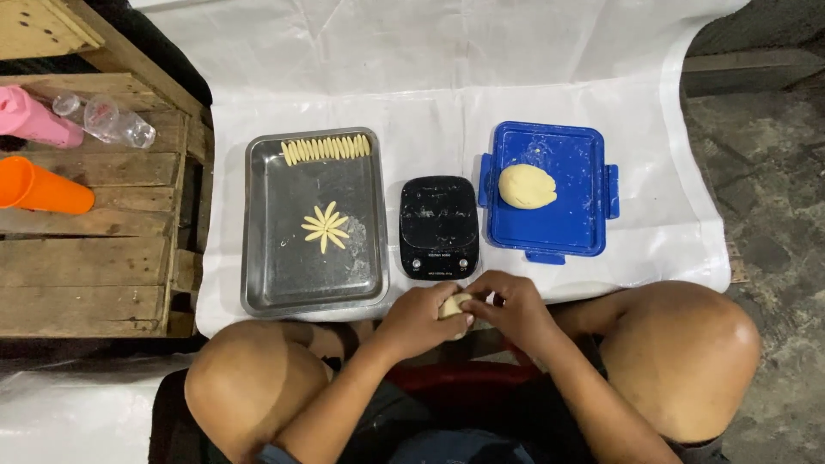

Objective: The person is weighing small portions of dough on a digital scale and arranging them on a metal tray to create a decorative pattern.

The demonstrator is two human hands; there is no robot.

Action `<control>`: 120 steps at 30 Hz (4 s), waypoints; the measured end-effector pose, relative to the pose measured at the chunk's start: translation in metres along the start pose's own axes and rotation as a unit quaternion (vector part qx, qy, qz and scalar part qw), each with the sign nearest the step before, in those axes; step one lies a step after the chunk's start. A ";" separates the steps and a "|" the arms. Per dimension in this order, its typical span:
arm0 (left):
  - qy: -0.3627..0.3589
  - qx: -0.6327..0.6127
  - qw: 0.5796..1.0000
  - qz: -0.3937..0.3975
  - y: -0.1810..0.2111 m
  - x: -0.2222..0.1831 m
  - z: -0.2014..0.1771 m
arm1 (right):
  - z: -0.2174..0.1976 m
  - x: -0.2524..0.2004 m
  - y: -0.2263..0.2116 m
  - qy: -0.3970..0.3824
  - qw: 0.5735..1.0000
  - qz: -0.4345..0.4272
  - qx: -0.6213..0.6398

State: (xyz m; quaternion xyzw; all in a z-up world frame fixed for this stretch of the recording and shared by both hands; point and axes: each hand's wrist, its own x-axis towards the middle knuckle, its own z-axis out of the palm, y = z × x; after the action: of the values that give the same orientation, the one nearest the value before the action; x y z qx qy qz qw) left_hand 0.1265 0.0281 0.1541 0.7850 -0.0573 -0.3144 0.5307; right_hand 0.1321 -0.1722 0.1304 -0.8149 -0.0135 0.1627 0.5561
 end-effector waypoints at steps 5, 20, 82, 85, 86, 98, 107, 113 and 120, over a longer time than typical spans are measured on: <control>-0.022 -0.052 0.998 -0.015 -0.028 0.007 0.008 | 0.004 -0.001 -0.010 -0.036 0.999 0.030 -0.011; 0.080 0.331 0.940 0.001 -0.066 0.008 -0.028 | -0.034 0.047 0.030 0.098 0.973 0.104 0.179; -0.020 0.287 0.944 0.159 -0.102 0.032 0.052 | 0.031 0.149 0.067 0.109 0.968 -0.069 -0.215; -0.026 0.303 0.940 0.156 -0.098 0.031 0.052 | 0.034 0.160 0.076 0.084 0.952 -0.091 -0.280; -0.025 0.334 0.930 0.154 -0.094 0.030 0.052 | 0.034 0.164 0.080 0.061 0.951 -0.089 -0.290; -0.042 0.294 0.947 0.125 -0.064 0.027 0.041 | 0.028 0.145 0.109 0.028 0.874 -0.193 -0.444; -0.047 0.142 0.989 0.018 -0.009 0.056 0.046 | -0.109 0.009 0.016 0.119 0.980 -0.141 -0.076; 0.084 0.319 0.920 0.211 -0.045 0.197 0.108 | -0.146 -0.012 0.063 0.305 0.943 -0.091 0.094; 0.321 0.539 0.681 0.378 -0.067 0.233 0.143 | -0.120 -0.009 0.025 0.355 0.934 -0.022 0.030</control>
State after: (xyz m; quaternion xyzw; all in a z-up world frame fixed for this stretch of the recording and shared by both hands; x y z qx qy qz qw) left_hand 0.2163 -0.1553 -0.0393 0.8998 -0.3346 0.2694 0.0759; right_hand 0.1531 -0.2922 0.1497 -0.8019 0.1716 -0.1495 0.5524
